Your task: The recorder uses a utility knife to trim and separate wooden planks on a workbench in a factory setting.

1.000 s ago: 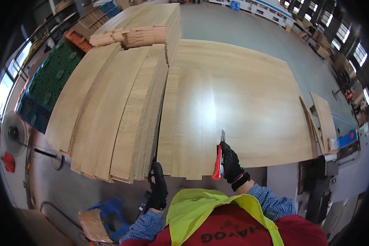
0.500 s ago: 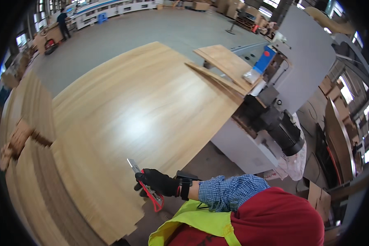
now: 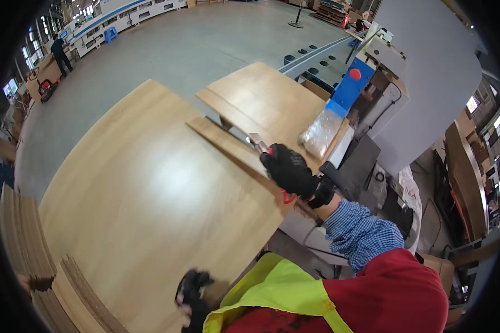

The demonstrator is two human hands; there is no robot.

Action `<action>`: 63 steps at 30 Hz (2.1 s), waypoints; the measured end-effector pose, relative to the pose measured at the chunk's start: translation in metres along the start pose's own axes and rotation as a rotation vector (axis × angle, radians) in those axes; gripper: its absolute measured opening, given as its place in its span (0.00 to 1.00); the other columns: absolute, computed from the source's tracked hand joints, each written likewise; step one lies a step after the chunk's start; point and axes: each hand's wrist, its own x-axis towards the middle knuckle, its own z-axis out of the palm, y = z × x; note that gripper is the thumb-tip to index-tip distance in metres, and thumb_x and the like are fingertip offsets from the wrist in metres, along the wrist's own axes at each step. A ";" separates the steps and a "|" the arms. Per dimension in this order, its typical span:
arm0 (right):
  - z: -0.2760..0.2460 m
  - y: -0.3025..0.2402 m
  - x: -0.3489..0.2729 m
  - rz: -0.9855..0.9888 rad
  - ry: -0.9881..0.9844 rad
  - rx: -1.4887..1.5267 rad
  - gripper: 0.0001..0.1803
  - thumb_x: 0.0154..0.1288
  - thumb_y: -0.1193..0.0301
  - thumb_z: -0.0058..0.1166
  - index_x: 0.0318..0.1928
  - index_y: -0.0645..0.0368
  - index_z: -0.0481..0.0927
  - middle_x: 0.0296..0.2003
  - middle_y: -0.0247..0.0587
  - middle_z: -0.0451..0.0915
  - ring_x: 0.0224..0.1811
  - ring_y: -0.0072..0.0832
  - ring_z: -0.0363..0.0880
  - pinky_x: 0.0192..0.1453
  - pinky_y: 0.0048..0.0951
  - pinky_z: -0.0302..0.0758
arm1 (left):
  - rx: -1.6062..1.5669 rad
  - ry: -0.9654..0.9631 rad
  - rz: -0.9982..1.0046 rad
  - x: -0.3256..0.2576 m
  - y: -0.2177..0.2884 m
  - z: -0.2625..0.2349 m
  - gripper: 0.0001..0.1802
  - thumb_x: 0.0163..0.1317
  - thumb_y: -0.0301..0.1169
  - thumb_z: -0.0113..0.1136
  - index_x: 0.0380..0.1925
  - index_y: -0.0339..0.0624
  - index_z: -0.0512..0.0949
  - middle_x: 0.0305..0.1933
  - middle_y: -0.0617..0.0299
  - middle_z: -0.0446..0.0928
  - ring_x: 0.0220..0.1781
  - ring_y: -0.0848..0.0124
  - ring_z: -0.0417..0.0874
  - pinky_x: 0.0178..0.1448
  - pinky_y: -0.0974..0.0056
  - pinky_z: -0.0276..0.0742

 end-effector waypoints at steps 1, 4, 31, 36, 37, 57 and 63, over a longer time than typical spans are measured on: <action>-0.013 0.016 0.024 -0.132 0.098 -0.123 0.15 0.65 0.60 0.50 0.32 0.61 0.76 0.27 0.50 0.77 0.31 0.47 0.77 0.35 0.44 0.74 | -0.031 -0.036 0.017 0.032 0.023 0.057 0.27 0.69 0.37 0.48 0.62 0.30 0.67 0.53 0.47 0.78 0.52 0.58 0.81 0.56 0.55 0.77; -0.035 0.095 0.074 -0.462 0.256 -0.394 0.17 0.65 0.59 0.53 0.28 0.61 0.76 0.22 0.52 0.74 0.26 0.51 0.75 0.32 0.49 0.71 | 0.447 -0.336 0.361 0.120 0.021 0.159 0.21 0.71 0.30 0.43 0.60 0.31 0.70 0.59 0.51 0.74 0.66 0.59 0.70 0.66 0.56 0.69; 0.120 0.023 0.021 -0.196 0.046 -0.252 0.19 0.65 0.54 0.49 0.35 0.61 0.76 0.50 0.67 0.71 0.53 0.57 0.68 0.56 0.53 0.67 | 1.473 0.172 0.456 0.198 -0.022 0.122 0.47 0.66 0.57 0.49 0.71 0.29 0.51 0.73 0.38 0.54 0.76 0.37 0.47 0.75 0.37 0.33; 0.078 -0.011 0.030 -0.086 -0.351 -0.108 0.20 0.65 0.57 0.49 0.40 0.64 0.76 0.48 0.59 0.73 0.54 0.52 0.69 0.55 0.49 0.69 | 1.530 0.134 0.354 0.187 0.011 0.123 0.63 0.50 0.67 0.57 0.72 0.32 0.47 0.76 0.34 0.42 0.78 0.42 0.39 0.76 0.41 0.28; 0.056 -0.015 0.033 -0.059 -0.279 -0.037 0.19 0.65 0.58 0.52 0.41 0.64 0.75 0.42 0.56 0.74 0.48 0.50 0.72 0.53 0.46 0.69 | 1.528 0.110 0.353 0.192 0.020 0.125 0.64 0.49 0.67 0.58 0.73 0.32 0.46 0.76 0.34 0.41 0.79 0.43 0.38 0.76 0.40 0.27; -0.019 0.128 0.200 0.127 0.079 0.038 0.25 0.63 0.50 0.52 0.38 0.64 0.74 0.30 0.52 0.79 0.35 0.44 0.79 0.41 0.41 0.73 | 0.201 -0.101 0.382 0.297 -0.046 0.318 0.17 0.71 0.30 0.50 0.57 0.35 0.67 0.48 0.60 0.71 0.49 0.68 0.71 0.53 0.68 0.69; 0.034 0.031 0.109 -0.142 0.062 0.128 0.10 0.69 0.66 0.50 0.39 0.62 0.72 0.29 0.51 0.74 0.34 0.49 0.73 0.39 0.43 0.69 | 0.226 0.136 0.269 0.248 -0.009 0.222 0.14 0.69 0.25 0.52 0.53 0.32 0.70 0.42 0.53 0.76 0.42 0.65 0.76 0.45 0.63 0.72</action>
